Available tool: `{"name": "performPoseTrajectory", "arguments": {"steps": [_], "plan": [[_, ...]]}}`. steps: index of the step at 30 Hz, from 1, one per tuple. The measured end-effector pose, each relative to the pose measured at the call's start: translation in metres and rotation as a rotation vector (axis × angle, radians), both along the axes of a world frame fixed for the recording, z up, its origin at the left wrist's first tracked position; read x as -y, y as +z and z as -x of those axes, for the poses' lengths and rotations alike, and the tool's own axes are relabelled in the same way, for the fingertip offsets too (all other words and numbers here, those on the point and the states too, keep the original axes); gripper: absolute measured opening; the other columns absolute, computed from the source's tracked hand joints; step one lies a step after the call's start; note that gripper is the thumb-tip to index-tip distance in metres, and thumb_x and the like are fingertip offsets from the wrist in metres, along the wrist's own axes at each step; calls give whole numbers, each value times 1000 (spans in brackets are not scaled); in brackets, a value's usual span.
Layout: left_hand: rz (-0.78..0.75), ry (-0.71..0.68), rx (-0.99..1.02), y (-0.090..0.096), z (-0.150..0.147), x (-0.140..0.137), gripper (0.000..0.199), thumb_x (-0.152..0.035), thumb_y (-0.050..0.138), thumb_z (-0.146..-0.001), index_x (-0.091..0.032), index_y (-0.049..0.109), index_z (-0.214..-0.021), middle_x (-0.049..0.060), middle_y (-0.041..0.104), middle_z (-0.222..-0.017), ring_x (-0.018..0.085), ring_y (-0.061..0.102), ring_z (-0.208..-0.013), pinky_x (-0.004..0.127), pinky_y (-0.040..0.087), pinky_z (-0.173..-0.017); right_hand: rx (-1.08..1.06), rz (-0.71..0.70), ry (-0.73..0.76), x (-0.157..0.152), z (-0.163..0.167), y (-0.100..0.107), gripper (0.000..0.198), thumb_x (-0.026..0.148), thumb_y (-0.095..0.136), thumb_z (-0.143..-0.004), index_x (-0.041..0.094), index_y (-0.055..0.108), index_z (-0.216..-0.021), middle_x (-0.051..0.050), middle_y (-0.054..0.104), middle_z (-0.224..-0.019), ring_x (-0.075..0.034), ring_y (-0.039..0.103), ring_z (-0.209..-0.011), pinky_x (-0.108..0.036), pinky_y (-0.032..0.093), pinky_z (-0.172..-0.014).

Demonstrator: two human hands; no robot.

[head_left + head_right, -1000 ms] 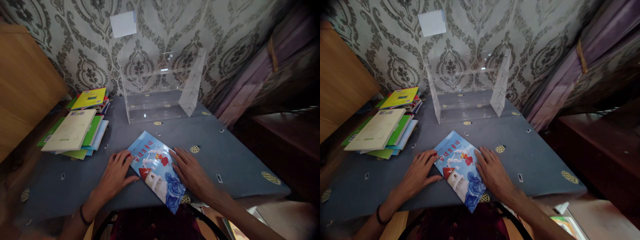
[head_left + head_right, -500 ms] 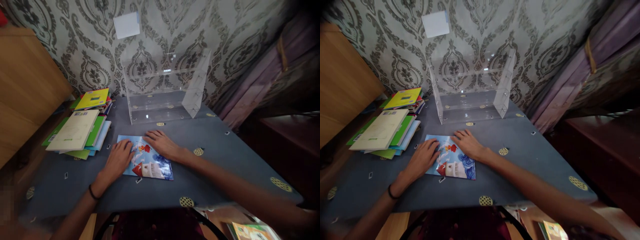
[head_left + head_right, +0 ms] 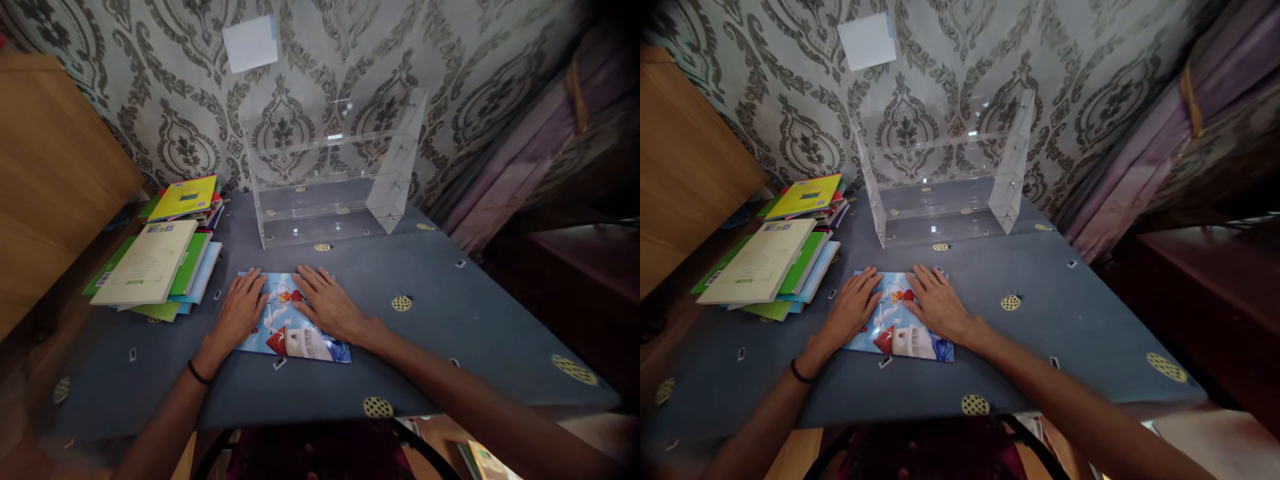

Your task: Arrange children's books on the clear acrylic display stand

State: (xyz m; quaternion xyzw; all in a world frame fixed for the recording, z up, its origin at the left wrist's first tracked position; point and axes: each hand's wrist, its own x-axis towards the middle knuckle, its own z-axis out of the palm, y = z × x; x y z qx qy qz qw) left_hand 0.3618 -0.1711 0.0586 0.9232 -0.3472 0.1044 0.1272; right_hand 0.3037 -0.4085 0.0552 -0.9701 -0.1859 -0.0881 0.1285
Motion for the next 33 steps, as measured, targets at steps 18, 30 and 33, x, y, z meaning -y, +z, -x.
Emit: {"name": "performPoseTrajectory", "arguments": {"steps": [18, 30, 33], "plan": [[-45, -77, 117, 9, 5, -5, 27, -30, 45, -103, -18, 66, -116, 14, 66, -131, 29, 55, -129, 50, 45, -108, 165, 49, -214, 17, 84, -7, 62, 56, 40, -101, 9, 55, -138, -22, 61, -136, -36, 54, -125, -56, 41, -106], [243, 40, -98, -11, -9, 3, 34, -30, 37, -104, -16, 56, -127, 15, 61, -134, 25, 55, -128, 46, 44, -111, 14, -70, 136, -8, 47, 37, 40, 36, 55, -99, 13, 60, -131, -20, 60, -137, -32, 54, -125, -49, 46, -103], [340, 32, -143, -11, -11, 0, 36, -28, 32, -104, -16, 53, -131, 15, 63, -132, 24, 58, -127, 45, 44, -111, -68, -76, 408, -42, 21, 36, 50, 38, 61, -97, 13, 54, -140, -18, 54, -147, -28, 47, -139, -48, 35, -117]]}}
